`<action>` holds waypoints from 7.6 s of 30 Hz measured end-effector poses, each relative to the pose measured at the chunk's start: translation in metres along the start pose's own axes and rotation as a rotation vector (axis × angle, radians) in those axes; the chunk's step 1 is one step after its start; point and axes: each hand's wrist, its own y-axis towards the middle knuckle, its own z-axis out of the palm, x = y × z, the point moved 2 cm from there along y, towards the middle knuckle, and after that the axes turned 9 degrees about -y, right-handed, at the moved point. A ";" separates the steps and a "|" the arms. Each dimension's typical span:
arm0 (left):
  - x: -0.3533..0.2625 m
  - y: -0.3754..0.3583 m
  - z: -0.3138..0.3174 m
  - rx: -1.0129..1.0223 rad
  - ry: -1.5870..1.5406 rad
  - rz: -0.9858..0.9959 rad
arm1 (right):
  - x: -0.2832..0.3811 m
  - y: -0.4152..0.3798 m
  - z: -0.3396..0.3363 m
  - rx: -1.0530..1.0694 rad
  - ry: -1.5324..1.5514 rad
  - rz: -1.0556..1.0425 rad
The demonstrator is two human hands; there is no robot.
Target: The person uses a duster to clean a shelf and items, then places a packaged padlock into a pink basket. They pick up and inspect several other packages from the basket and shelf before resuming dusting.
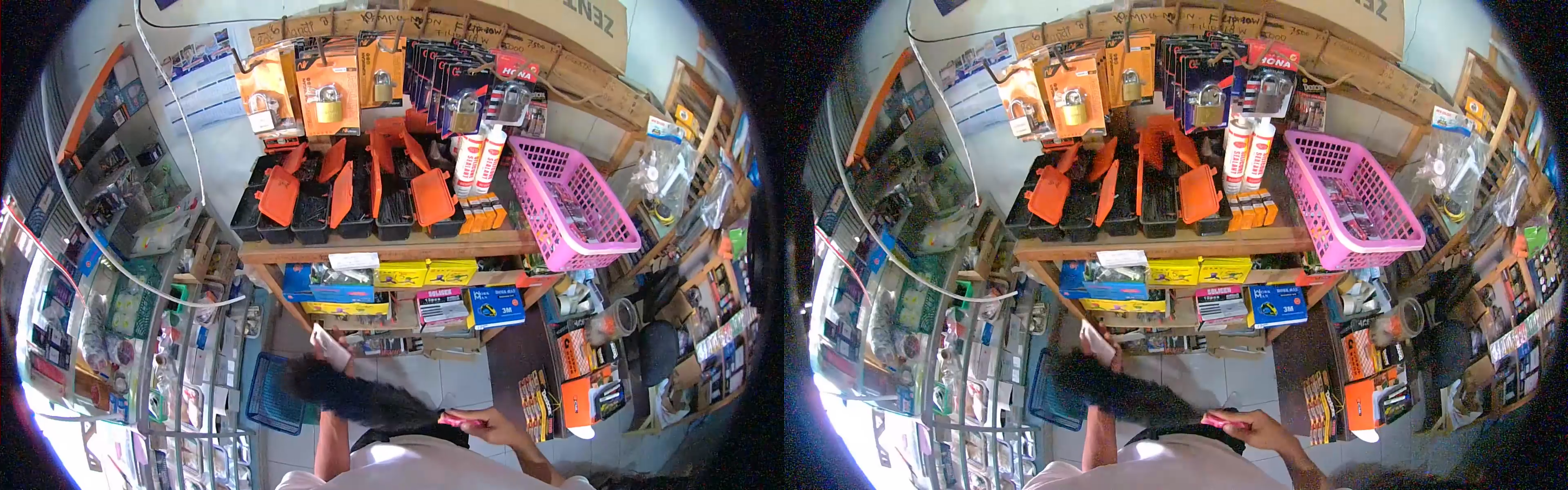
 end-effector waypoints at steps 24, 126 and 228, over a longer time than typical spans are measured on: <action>0.024 -0.001 0.071 -0.183 0.115 0.102 | -0.004 -0.006 -0.001 -0.292 -0.192 0.034; 0.310 0.049 0.307 1.652 1.843 -0.249 | 0.146 0.138 -0.522 -0.086 -1.575 0.462; 0.163 0.071 0.119 -0.039 0.667 0.029 | -0.039 0.015 -0.118 -0.188 -0.095 -0.101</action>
